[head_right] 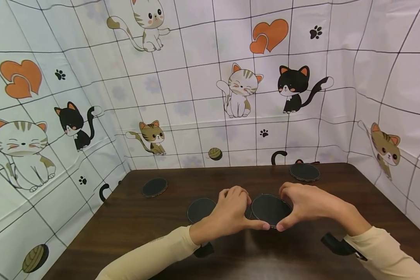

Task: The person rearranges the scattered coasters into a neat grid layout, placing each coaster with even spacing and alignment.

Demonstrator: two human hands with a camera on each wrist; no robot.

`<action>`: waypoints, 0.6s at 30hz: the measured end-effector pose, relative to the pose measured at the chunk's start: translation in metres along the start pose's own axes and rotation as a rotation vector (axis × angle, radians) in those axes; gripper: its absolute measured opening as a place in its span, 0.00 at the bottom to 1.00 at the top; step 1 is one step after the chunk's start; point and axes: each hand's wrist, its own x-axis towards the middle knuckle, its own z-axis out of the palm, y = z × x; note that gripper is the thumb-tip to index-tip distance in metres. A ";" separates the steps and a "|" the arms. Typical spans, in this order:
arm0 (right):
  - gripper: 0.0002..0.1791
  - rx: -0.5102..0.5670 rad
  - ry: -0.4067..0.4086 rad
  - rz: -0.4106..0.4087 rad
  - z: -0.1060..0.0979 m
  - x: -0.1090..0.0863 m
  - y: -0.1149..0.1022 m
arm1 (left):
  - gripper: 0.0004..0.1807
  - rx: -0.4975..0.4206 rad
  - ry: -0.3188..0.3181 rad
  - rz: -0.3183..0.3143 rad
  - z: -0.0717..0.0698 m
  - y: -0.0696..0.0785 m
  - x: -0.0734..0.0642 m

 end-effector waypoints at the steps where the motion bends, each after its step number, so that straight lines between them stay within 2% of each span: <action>1: 0.45 0.006 -0.012 -0.004 0.001 0.000 0.000 | 0.40 -0.009 -0.006 0.004 0.001 -0.001 -0.002; 5: 0.45 0.010 -0.052 -0.018 0.005 0.002 -0.002 | 0.39 -0.016 -0.027 0.027 0.004 -0.001 -0.008; 10: 0.44 -0.007 -0.060 -0.037 0.011 0.002 -0.005 | 0.40 0.024 -0.034 0.044 0.005 -0.003 -0.012; 18: 0.42 0.008 -0.080 -0.056 0.024 0.001 -0.011 | 0.38 -0.010 -0.084 0.043 0.012 -0.007 -0.027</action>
